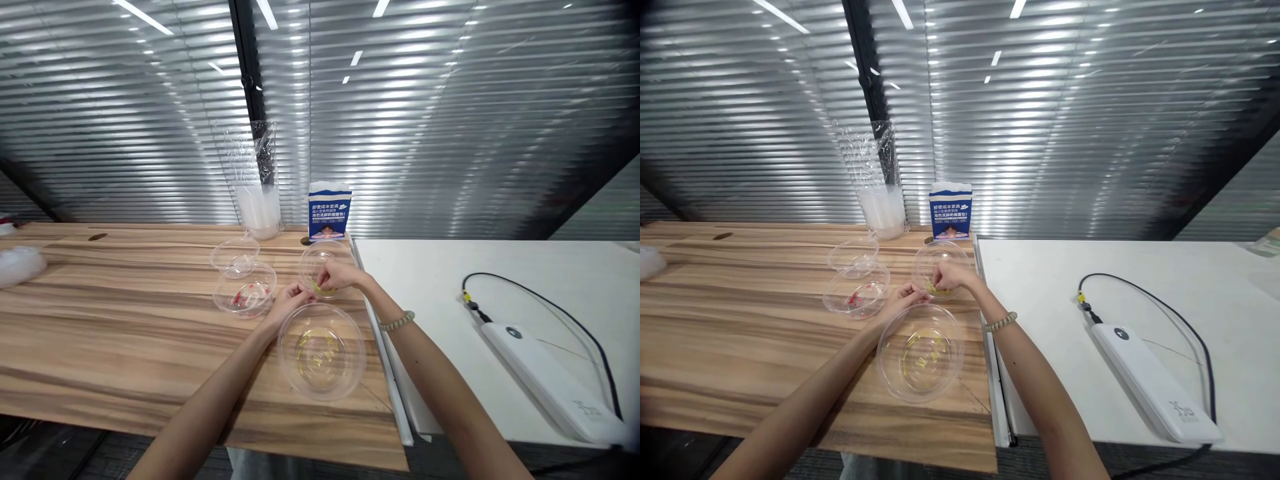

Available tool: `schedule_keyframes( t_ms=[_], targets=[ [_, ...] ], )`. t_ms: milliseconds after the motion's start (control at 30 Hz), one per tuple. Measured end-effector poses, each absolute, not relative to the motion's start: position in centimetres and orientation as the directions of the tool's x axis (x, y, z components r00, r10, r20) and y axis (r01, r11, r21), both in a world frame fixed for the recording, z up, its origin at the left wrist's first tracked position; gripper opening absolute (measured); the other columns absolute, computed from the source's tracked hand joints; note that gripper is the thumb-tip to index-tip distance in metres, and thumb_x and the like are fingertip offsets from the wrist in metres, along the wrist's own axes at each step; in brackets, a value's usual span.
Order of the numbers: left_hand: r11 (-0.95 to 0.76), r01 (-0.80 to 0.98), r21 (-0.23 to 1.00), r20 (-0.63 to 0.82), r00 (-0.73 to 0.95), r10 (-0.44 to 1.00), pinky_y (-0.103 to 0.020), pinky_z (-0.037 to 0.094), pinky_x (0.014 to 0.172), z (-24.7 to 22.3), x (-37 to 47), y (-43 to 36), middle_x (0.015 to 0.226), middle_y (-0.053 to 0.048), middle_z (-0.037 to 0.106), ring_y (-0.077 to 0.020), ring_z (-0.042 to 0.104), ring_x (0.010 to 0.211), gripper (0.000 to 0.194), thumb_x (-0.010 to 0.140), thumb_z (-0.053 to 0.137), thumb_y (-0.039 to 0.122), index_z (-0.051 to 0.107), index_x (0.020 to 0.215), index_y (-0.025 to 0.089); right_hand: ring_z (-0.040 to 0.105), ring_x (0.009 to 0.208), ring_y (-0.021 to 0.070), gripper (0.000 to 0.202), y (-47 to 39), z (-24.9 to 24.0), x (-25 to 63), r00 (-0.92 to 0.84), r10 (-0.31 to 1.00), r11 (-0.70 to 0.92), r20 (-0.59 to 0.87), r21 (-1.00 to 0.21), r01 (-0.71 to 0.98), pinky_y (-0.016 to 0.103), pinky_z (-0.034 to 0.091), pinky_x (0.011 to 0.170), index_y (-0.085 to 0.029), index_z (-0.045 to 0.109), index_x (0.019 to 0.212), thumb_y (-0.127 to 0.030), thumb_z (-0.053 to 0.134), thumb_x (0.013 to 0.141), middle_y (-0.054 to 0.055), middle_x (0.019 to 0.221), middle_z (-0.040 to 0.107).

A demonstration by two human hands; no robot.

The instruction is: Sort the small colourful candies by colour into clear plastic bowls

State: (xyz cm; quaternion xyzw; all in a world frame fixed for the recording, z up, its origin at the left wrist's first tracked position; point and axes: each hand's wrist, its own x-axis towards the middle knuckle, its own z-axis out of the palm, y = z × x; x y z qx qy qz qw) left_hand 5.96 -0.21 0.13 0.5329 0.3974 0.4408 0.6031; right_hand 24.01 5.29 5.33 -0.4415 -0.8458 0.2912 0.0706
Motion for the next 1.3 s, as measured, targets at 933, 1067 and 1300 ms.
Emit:
schedule_keyframes(
  t_ms=[933, 1067, 1300],
  targets=[
    [0.030, -0.103, 0.994, 0.004, 0.316, 0.949, -0.029, 0.045, 0.077, -0.2, 5.9, 0.0, 0.073, -0.003, 0.070, -0.0158, 0.063, 0.074, 0.026, 0.066, 0.075, 0.037, 0.059, 0.063, 0.017, 0.043, 0.045, 0.0073, 0.018, 5.6, 3.6, 23.4, -0.586, 0.797, 0.380, -0.145, -0.633, 0.674, 0.019, 0.030, 0.044, -0.013, 0.057, 0.049, -0.008, 0.050, 0.065, -0.002, 0.045, 0.053],
    [0.018, -0.103, 0.995, 0.016, 0.316, 0.949, -0.029, 0.045, 0.077, 0.0, 5.9, -0.1, 0.071, -0.002, 0.069, -0.0162, 0.063, 0.074, 0.027, 0.066, 0.075, 0.038, 0.058, 0.062, 0.017, 0.043, 0.046, 0.0077, 0.015, 5.7, 3.7, 23.4, -0.574, 0.808, 0.393, -0.134, -0.603, 0.694, 0.019, 0.028, 0.043, -0.012, 0.059, 0.051, -0.008, 0.052, 0.063, -0.002, 0.045, 0.052],
    [0.035, -0.103, 0.994, -0.003, 0.299, 0.954, -0.030, 0.046, 0.077, 0.2, 6.0, -0.3, 0.070, -0.002, 0.070, -0.0165, 0.064, 0.073, 0.027, 0.065, 0.075, 0.036, 0.057, 0.061, 0.017, 0.049, 0.054, 0.0089, 0.014, 5.5, 4.8, 23.9, -0.608, 0.778, 0.419, -0.159, -0.590, 0.691, 0.018, 0.033, 0.048, -0.011, 0.066, 0.062, -0.002, 0.054, 0.062, 0.000, 0.058, 0.061]
  ],
)
